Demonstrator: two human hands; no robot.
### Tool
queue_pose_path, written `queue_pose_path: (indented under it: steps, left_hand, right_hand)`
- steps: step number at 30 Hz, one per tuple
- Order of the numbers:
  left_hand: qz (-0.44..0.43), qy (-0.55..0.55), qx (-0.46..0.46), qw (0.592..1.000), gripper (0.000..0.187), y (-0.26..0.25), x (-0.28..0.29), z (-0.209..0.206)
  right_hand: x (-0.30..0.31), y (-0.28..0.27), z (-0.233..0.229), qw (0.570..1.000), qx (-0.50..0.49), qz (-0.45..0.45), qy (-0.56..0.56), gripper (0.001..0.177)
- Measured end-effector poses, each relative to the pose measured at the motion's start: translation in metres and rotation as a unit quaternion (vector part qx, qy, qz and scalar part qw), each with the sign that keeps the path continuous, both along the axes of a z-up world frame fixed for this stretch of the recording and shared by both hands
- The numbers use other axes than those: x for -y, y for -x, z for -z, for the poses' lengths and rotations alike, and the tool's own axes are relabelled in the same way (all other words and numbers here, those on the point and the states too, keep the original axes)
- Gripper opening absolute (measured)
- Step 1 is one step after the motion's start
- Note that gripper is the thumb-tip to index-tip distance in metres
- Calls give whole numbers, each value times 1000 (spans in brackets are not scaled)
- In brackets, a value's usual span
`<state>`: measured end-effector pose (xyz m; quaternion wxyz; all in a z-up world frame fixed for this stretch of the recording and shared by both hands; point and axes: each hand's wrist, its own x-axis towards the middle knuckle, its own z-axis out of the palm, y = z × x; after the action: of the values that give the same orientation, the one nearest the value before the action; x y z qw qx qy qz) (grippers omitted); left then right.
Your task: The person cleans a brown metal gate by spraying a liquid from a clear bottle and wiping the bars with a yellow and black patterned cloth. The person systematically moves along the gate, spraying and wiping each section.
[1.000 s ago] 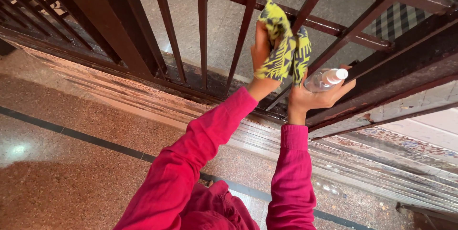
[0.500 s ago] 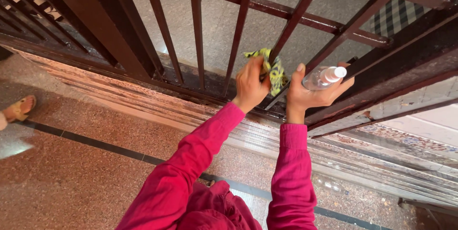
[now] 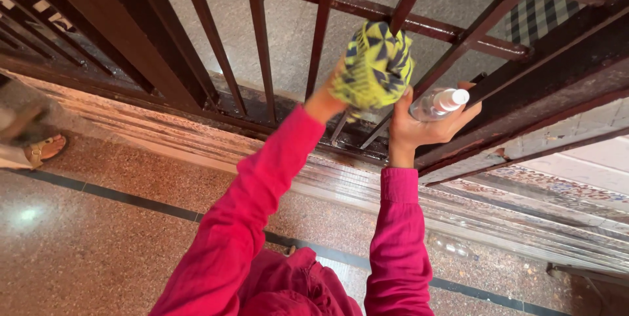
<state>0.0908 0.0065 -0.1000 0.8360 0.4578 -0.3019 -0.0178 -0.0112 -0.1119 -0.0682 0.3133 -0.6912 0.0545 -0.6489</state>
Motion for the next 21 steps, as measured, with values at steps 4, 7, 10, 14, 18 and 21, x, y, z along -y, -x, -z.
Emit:
queue_pose_path:
  steps: [4, 7, 10, 14, 18, 21]
  left_hand:
    - [-298, -158, 191, 922, 55, 47, 15, 6]
    - [-472, -304, 215, 799, 43, 66, 13, 10]
    - [-567, -319, 265, 712, 39, 82, -1, 14]
    - [-575, -333, 280, 693, 31, 99, -15, 8]
    - [-453, -288, 184, 823, 35, 92, -9, -10]
    - [-313, -228, 183, 904, 33, 57, -9, -21]
  right_hand:
    - [3, -2, 9, 999, -9, 33, 15, 76]
    - [5, 0, 8, 999, -27, 29, 6, 78]
    - [5, 1, 5, 999, -20, 30, 18, 80]
    - [2, -1, 1, 999, 5, 27, 28, 79]
    - [2, 0, -2, 1000, -16, 24, 4, 70]
    - [2, -1, -1, 1000, -8, 11, -2, 67]
